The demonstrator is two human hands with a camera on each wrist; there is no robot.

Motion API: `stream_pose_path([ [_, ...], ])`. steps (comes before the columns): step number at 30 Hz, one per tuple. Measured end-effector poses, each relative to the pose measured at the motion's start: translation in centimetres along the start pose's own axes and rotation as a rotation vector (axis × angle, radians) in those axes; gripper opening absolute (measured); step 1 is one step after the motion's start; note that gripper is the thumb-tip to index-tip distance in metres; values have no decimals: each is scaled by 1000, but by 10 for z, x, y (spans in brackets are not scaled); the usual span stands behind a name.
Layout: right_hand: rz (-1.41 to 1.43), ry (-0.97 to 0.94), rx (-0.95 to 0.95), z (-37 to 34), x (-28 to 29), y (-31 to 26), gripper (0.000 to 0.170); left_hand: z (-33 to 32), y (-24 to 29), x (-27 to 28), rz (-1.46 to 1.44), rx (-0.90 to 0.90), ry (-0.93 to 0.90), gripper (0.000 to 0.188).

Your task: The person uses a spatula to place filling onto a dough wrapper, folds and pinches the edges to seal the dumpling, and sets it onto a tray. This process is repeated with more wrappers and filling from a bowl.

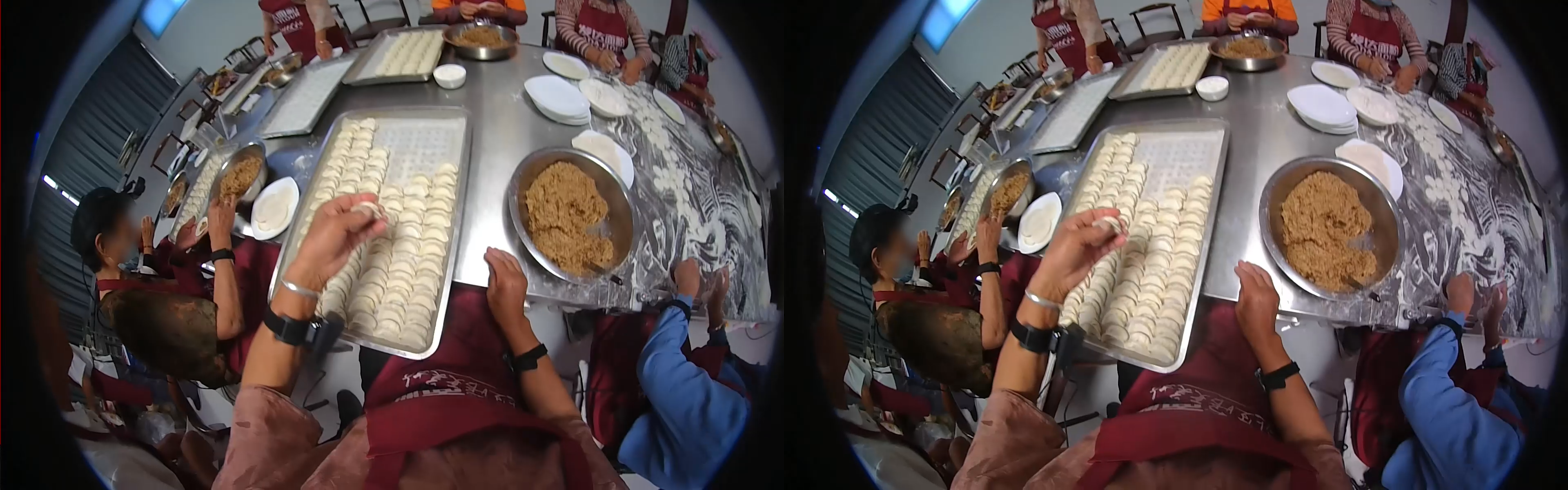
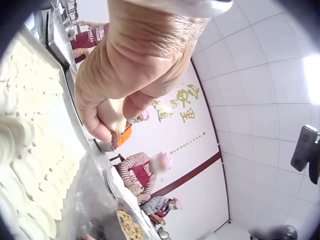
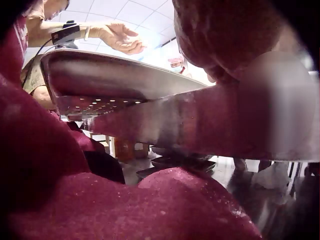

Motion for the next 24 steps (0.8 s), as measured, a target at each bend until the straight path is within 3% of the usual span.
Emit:
stream_pose_path([
  [12, -168, -20, -29, 17, -11, -1, 21, 107, 11, 27, 340, 90, 56, 31],
  [24, -228, -26, -75, 23, -10, -4, 16, 212, -13, 46, 1033, -66, -192, 24],
])
Point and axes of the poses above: each hand's wrist, its own z-axis towards the middle knuckle, its own x-axis out of the back of the hand, y = z × x, the point moved 6 cm from there along z, towards the middle knuckle, and after that the axes turned 15 degrees about -z, right-handed, at the moved point
